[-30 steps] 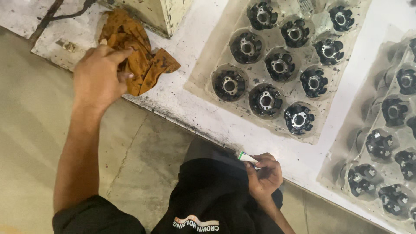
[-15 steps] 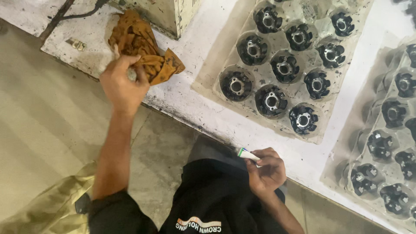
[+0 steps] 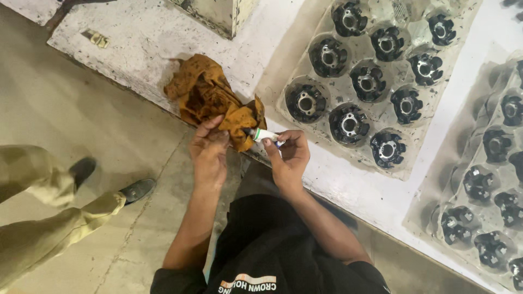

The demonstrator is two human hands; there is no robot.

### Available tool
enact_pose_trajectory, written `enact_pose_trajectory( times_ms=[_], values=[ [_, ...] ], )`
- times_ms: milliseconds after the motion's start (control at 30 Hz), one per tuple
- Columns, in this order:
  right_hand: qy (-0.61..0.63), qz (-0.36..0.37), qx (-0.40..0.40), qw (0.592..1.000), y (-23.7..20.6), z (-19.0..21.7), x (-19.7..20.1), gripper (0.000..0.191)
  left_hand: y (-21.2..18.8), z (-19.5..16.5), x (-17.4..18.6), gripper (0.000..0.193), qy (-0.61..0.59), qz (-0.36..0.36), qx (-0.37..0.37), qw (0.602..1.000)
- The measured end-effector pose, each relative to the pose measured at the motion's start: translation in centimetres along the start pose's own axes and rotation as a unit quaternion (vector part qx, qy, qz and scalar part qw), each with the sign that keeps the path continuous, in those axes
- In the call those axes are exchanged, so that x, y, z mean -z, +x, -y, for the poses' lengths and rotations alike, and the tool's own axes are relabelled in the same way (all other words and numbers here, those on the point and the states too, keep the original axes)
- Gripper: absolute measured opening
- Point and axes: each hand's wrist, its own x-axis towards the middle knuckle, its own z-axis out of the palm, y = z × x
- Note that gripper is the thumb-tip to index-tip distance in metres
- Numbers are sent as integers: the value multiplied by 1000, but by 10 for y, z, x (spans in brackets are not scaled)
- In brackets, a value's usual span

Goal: The person repeatedly picks small black mechanical parts from a tray, applies adhesive from a tube to specific areas, and places them back. They also wipe the tube tip with a cloth between applications.

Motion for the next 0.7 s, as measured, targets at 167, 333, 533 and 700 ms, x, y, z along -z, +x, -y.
enact_pose_trajectory(
  times_ms=[167, 333, 533, 700],
  values=[
    [57, 12, -37, 998, -8, -6, -6, 27, -5, 4, 12, 17, -33, -40, 25, 998],
    [79, 13, -51, 996, -9, -2, -12, 27, 0, 7, 13, 42, 27, 21, -32, 999],
    [60, 17, -51, 997, -16, -4, -11, 27, -6, 2, 17, 37, 199, 45, -15, 979],
    [87, 18, -85, 992, -18, -5, -9, 26, -8, 11, 16, 20, 324, 57, -128, 936]
  ],
)
